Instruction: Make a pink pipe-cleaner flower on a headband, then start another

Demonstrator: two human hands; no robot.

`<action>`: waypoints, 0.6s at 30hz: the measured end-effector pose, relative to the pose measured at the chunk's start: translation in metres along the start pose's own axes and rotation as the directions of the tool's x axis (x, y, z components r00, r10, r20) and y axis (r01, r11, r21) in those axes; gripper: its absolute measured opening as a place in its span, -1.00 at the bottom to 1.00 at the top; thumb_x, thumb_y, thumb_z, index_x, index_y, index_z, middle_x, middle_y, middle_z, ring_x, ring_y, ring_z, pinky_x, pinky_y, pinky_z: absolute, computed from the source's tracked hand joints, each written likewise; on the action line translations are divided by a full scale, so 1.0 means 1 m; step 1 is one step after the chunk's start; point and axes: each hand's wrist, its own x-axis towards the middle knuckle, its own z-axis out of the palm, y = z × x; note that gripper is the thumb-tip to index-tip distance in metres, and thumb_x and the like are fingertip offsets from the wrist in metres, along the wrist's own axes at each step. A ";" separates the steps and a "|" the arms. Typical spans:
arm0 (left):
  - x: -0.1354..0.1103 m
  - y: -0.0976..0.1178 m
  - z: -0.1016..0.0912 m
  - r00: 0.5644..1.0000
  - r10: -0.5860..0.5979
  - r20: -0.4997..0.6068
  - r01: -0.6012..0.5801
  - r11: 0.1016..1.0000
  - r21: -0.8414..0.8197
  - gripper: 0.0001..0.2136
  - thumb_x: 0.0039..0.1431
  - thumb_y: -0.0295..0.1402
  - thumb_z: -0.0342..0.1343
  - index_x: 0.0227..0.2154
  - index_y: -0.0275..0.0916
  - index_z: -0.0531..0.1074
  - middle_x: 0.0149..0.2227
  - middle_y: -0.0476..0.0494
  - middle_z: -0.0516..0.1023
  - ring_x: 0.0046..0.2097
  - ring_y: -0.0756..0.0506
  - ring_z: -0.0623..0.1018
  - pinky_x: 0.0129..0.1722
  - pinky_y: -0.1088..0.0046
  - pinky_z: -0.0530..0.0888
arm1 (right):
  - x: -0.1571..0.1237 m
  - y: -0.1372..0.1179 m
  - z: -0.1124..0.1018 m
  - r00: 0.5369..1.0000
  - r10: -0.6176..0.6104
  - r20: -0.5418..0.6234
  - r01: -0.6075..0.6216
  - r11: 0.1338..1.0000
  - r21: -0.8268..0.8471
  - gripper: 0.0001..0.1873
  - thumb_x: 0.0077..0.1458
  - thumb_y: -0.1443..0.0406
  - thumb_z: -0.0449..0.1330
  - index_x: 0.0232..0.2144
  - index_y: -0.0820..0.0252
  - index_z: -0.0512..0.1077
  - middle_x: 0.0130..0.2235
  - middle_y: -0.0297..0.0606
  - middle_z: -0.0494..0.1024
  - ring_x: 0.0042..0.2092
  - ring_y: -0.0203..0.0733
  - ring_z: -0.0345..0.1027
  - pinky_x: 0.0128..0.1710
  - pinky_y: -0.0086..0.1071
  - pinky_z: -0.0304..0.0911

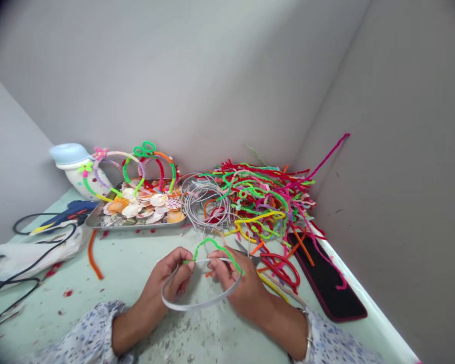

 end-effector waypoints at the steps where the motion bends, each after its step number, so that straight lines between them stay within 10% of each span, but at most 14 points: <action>1: 0.000 0.000 0.000 1.000 0.005 0.001 -0.005 1.000 0.007 -0.82 0.14 -0.22 0.07 -0.43 -0.22 0.30 -0.65 0.14 0.22 -0.59 0.08 0.17 -0.61 0.59 0.12 | 0.000 -0.003 -0.001 1.000 -0.015 0.009 0.015 1.000 -0.021 -0.77 0.23 0.19 0.02 -0.28 0.15 0.43 -0.39 -0.26 0.52 -0.38 -0.22 0.45 -0.37 -0.37 0.39; 18: 0.001 -0.005 -0.002 1.000 0.017 -0.020 -0.017 1.000 0.003 -0.82 0.12 -0.21 0.07 -0.45 -0.22 0.32 -0.68 0.14 0.20 -0.62 0.07 0.16 -0.62 0.60 0.13 | 0.001 -0.010 -0.008 0.972 -0.206 0.115 0.230 0.938 -0.259 -0.77 0.24 0.27 -0.03 -0.28 0.13 0.43 -0.35 -0.22 0.47 -0.28 -0.16 0.37 -0.23 -0.32 0.29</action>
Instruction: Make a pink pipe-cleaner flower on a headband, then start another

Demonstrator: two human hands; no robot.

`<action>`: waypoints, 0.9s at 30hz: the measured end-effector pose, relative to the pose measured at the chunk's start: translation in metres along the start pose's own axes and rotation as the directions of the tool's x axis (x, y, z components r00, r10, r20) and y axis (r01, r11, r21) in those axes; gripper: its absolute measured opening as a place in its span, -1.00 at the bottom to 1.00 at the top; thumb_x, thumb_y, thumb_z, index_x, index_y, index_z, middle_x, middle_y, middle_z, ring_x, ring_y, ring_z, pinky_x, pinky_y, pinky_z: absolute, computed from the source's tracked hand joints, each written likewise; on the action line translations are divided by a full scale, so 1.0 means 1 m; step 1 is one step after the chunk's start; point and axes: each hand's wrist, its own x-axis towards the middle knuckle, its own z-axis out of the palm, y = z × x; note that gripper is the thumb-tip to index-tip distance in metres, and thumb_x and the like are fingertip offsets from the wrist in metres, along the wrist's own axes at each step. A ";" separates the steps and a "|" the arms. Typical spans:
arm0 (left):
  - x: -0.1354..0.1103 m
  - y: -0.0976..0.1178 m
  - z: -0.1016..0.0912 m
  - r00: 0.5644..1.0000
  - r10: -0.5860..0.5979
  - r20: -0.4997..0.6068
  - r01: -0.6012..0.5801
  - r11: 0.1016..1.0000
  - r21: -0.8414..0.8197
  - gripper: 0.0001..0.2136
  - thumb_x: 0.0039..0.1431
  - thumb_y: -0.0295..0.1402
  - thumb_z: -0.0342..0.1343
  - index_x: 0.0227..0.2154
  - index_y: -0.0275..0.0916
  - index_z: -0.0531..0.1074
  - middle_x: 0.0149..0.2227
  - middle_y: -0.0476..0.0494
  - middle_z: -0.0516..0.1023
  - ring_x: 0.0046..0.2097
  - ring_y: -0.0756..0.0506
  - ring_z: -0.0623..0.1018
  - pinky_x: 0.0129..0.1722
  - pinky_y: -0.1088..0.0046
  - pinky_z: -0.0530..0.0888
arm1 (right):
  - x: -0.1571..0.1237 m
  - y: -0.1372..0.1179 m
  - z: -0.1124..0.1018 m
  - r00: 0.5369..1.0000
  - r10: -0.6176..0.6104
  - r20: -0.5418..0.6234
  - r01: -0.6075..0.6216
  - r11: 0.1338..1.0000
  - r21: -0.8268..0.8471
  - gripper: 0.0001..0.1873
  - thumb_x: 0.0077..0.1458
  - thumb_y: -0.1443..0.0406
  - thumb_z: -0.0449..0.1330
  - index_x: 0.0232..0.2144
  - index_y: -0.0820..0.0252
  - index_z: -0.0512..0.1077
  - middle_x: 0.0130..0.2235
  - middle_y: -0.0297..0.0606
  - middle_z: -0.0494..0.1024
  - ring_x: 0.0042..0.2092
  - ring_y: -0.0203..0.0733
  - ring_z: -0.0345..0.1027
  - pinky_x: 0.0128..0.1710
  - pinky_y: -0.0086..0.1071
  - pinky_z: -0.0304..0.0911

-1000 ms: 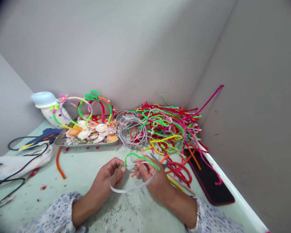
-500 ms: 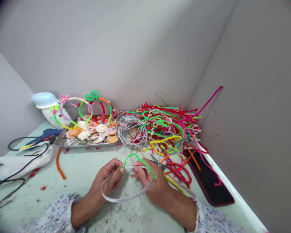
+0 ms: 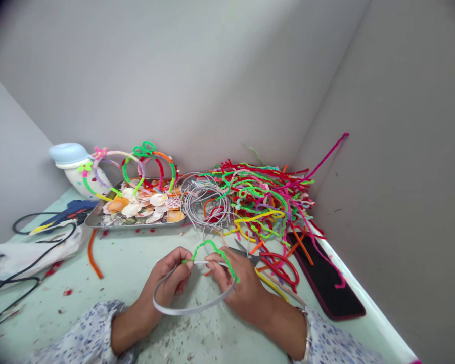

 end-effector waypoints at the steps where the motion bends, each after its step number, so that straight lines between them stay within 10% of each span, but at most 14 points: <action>1: 0.000 0.000 0.000 1.000 -0.005 0.012 0.005 1.000 -0.001 -0.82 0.12 -0.21 0.07 -0.44 -0.22 0.32 -0.68 0.14 0.19 -0.62 0.06 0.15 -0.63 0.60 0.11 | 0.000 0.000 0.000 1.000 0.011 0.009 -0.011 1.000 0.018 -0.78 0.24 0.27 -0.02 -0.27 0.13 0.43 -0.35 -0.22 0.47 -0.28 -0.16 0.38 -0.23 -0.32 0.30; 12: -0.001 0.007 0.002 0.994 -0.009 0.108 0.009 1.000 0.000 -0.81 0.11 -0.21 0.10 -0.44 -0.25 0.33 -0.64 0.13 0.21 -0.59 0.08 0.16 -0.59 0.58 0.11 | -0.002 0.004 0.004 0.997 0.080 0.024 -0.082 0.987 0.137 -0.62 0.16 0.25 0.09 0.05 0.07 0.32 -0.29 -0.27 0.54 -0.32 -0.21 0.44 -0.24 -0.31 0.37; 27: 0.002 0.004 0.001 0.992 -0.031 0.121 0.038 0.998 -0.052 -0.74 0.10 -0.13 0.11 -0.42 -0.24 0.30 -0.65 0.15 0.19 -0.60 0.09 0.13 -0.62 0.59 0.07 | 0.001 0.005 0.006 0.989 0.147 -0.022 -0.141 0.976 0.168 -0.83 0.17 0.23 0.10 -0.21 0.17 0.38 -0.35 -0.28 0.49 -0.38 -0.25 0.40 -0.41 -0.42 0.32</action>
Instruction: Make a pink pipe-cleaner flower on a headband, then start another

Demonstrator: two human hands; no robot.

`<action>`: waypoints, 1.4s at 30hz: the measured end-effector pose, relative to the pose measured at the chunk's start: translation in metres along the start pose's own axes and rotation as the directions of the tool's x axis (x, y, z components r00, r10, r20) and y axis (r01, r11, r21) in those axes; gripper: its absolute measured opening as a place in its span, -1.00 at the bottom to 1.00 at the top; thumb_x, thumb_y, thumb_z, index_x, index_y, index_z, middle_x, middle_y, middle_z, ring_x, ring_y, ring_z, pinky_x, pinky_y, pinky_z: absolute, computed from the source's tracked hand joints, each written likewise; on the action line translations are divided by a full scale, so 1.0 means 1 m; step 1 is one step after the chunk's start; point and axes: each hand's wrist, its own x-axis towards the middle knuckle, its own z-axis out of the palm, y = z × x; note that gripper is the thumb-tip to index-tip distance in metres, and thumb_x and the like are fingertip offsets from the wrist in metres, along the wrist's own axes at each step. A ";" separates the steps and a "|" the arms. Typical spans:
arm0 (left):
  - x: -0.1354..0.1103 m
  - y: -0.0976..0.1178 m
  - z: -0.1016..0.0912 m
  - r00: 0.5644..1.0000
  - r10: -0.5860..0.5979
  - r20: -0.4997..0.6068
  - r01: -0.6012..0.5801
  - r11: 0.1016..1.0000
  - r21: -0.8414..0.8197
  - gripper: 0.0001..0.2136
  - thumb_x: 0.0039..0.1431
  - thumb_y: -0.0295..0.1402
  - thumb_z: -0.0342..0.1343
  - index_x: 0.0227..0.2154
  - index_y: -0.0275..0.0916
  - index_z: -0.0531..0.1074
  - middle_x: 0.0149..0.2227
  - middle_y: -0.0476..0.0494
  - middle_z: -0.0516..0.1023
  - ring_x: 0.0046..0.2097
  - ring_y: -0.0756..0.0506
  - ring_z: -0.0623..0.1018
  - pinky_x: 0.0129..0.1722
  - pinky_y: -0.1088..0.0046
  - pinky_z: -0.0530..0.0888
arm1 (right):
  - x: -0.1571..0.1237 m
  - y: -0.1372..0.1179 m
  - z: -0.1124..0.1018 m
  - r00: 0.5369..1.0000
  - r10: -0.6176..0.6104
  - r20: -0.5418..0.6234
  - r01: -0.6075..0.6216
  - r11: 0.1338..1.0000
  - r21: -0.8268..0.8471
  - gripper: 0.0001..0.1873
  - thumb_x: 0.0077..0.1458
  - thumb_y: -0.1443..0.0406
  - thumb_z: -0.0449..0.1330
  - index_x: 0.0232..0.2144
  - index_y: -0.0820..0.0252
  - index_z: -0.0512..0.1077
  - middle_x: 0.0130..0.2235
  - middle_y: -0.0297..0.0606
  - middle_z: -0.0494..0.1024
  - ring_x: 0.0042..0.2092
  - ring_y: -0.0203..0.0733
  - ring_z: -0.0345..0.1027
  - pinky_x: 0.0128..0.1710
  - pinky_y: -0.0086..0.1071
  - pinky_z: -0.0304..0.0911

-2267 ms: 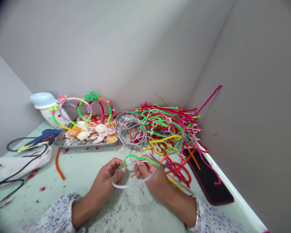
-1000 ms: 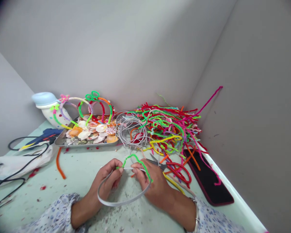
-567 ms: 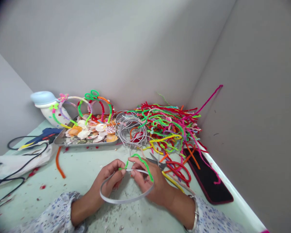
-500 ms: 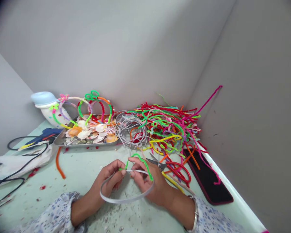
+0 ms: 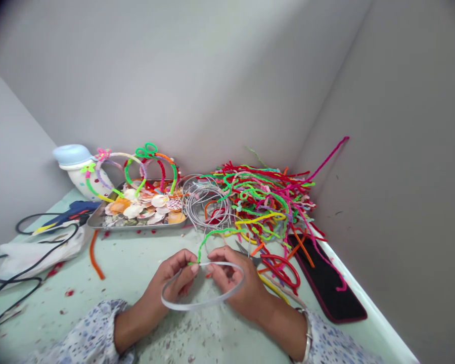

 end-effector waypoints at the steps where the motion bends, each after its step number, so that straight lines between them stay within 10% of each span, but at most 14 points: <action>1: 0.000 0.000 0.000 1.000 0.007 -0.006 -0.007 1.000 0.011 -0.75 0.11 -0.14 0.11 -0.42 -0.24 0.30 -0.65 0.14 0.20 -0.60 0.09 0.14 -0.62 0.59 0.08 | 0.000 -0.002 0.000 1.000 -0.007 -0.010 0.007 1.000 -0.014 -0.86 0.17 0.23 0.10 -0.26 0.17 0.39 -0.36 -0.29 0.49 -0.38 -0.25 0.39 -0.41 -0.41 0.31; 42: 0.005 -0.018 -0.003 0.997 0.034 -0.069 -0.028 0.996 0.090 -0.77 0.14 -0.23 0.03 -0.54 -0.23 0.27 -0.69 0.14 0.21 -0.65 0.09 0.17 -0.65 0.60 0.14 | -0.001 0.003 0.001 0.889 -0.454 0.058 0.455 0.864 -0.214 -0.86 0.17 0.44 0.07 -0.26 0.15 0.37 -0.35 -0.26 0.52 -0.30 -0.22 0.38 -0.19 -0.30 0.27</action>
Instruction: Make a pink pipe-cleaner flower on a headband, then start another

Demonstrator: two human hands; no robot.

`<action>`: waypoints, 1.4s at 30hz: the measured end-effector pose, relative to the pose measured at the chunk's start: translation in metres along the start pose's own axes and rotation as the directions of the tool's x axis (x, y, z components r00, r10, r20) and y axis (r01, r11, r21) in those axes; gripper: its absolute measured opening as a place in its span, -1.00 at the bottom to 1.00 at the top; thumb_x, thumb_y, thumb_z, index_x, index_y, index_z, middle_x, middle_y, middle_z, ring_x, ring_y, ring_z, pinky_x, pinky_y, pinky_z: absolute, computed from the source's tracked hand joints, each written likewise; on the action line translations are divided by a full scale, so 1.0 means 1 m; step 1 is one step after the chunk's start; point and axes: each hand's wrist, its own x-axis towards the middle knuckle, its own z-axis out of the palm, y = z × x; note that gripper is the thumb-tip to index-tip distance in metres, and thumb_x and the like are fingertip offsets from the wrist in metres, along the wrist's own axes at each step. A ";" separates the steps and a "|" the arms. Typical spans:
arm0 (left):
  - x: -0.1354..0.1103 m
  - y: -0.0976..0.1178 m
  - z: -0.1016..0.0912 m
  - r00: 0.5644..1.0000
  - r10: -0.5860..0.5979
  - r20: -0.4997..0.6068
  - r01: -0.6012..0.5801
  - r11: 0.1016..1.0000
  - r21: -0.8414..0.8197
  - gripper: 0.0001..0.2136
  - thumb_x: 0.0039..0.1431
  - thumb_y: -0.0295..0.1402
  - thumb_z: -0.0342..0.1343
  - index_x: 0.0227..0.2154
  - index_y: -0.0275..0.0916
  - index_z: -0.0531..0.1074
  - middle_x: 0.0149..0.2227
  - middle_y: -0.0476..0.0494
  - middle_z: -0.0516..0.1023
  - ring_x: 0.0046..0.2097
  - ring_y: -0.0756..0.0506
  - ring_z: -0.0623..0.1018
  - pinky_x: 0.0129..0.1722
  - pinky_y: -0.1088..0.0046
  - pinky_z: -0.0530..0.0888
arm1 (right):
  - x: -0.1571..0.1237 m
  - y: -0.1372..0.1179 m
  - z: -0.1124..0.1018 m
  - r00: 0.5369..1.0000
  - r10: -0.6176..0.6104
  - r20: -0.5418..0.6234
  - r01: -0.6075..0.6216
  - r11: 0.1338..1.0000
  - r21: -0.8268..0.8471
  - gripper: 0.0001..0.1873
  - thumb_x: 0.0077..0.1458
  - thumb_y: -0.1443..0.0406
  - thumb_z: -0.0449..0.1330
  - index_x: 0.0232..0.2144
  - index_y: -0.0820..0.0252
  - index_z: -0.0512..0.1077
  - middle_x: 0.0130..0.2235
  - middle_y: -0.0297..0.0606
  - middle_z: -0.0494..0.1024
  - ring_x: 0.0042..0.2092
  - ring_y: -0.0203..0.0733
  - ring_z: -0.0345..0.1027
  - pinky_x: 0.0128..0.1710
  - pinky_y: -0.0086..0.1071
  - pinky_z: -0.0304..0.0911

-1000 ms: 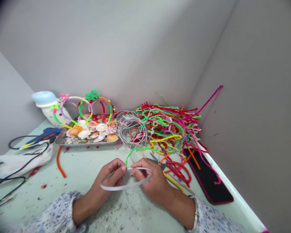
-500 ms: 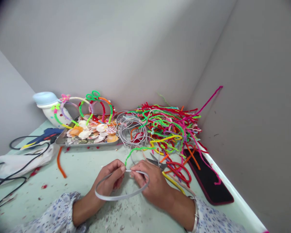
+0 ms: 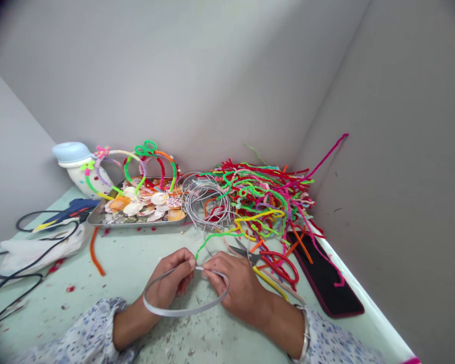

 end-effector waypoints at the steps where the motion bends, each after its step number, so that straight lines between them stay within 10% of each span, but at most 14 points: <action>1: 0.000 0.000 0.000 1.000 0.000 -0.001 0.000 1.000 -0.001 -0.78 0.14 -0.24 0.03 -0.54 -0.23 0.27 -0.69 0.14 0.21 -0.65 0.09 0.17 -0.65 0.59 0.14 | 0.000 0.000 0.000 1.000 -0.005 -0.001 0.005 1.000 0.001 -0.86 0.17 0.44 0.07 -0.25 0.16 0.37 -0.34 -0.25 0.52 -0.30 -0.22 0.38 -0.19 -0.30 0.27; 9: -0.002 0.012 0.001 0.999 -0.020 0.035 0.021 1.000 -0.021 -0.76 0.15 -0.22 0.03 -0.54 -0.24 0.26 -0.65 0.12 0.22 -0.61 0.09 0.17 -0.63 0.59 0.12 | -0.001 0.001 0.001 0.989 0.150 0.011 -0.151 0.988 0.029 -0.90 0.18 0.36 0.08 -0.34 0.16 0.40 -0.39 -0.29 0.48 -0.33 -0.23 0.35 -0.27 -0.34 0.23; 22: -0.006 0.020 0.004 0.999 0.049 -0.013 -0.050 0.998 -0.030 -0.87 0.14 -0.32 0.07 -0.27 -0.20 0.30 -0.52 0.12 0.29 -0.55 0.08 0.25 -0.55 0.59 0.20 | 0.003 0.002 0.002 0.814 0.579 0.030 -0.557 0.767 0.318 -0.77 0.19 0.19 0.06 -0.42 0.20 0.38 -0.54 -0.35 0.47 -0.49 -0.27 0.36 -0.47 -0.43 0.25; 42: -0.004 0.016 0.003 0.976 0.202 -0.075 -0.188 0.969 0.161 -0.85 0.12 -0.28 0.12 -0.32 -0.23 0.48 -0.41 -0.01 0.37 -0.44 0.01 0.29 -0.44 0.53 0.23 | 0.002 0.004 0.002 0.799 0.598 0.069 -0.580 0.734 0.353 -0.74 0.19 0.16 0.06 -0.43 0.22 0.37 -0.55 -0.34 0.46 -0.50 -0.28 0.37 -0.48 -0.43 0.27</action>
